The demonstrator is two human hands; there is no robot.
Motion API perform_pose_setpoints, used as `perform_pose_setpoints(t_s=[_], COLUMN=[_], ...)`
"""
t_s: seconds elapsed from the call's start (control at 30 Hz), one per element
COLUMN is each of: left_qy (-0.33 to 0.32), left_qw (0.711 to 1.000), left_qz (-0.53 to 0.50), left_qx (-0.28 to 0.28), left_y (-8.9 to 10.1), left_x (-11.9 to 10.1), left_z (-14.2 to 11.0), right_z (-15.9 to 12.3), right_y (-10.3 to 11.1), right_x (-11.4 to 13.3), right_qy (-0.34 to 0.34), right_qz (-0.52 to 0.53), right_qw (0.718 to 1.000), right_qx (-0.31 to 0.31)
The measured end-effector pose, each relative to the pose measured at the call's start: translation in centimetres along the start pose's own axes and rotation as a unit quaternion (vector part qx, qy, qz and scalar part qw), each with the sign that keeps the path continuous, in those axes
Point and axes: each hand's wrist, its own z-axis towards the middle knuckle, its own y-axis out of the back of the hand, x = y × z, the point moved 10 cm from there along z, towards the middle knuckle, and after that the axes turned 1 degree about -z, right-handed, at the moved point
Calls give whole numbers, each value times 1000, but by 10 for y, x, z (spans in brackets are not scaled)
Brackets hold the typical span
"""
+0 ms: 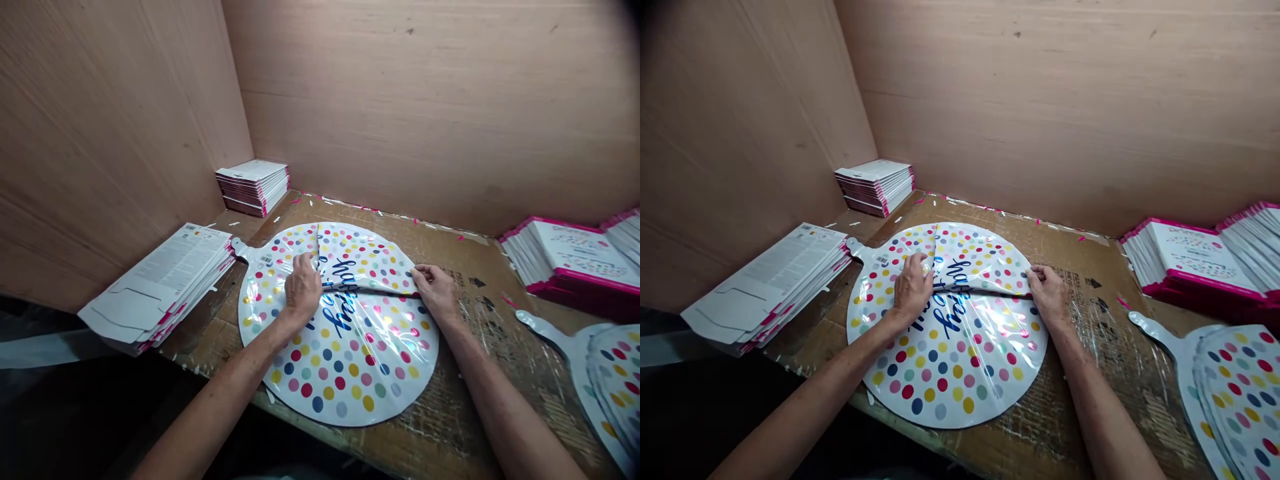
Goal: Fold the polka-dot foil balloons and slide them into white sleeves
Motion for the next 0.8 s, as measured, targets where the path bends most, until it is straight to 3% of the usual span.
perform_pose_setpoints(t_s=[0.07, 0.17, 0.23, 0.37, 0.47, 0.53, 0.6, 0.67, 0.8], left_qy=[-125, -222, -218, -208, -207, -210, -210, -198, -176], left_qw=[990, 961, 951, 946, 947, 948, 949, 952, 959], left_qz=[63, 143, 184, 206, 205, 201, 194, 185, 172], left_qx=[-11, 79, 122, 137, 135, 133, 135, 140, 143], left_y=[0, -28, -42, -50, -49, -47, -47, -47, -48], left_x=[-26, -34, -21, -6, -6, -8, -9, -6, 4], left_z=[-8, -20, -24, -26, -26, -26, -27, -25, -17], right_z=[6, 6, 2, -6, -20, -36, -47, -44, -47], right_y=[-2, 2, 6, 15, 21, -1, -30, -48, -49], right_x=[4, 9, 12, 19, 56, 88, 104, 106, 91], right_qy=[3, 34, 64, 100, 241, 388, 462, 445, 372], right_qz=[-73, -126, -142, -180, -188, -195, -225, -268, -337], right_qw=[997, 991, 987, 976, 947, 901, 851, 837, 843], right_qx=[-6, -23, -38, -65, -95, -10, 109, 171, 191])
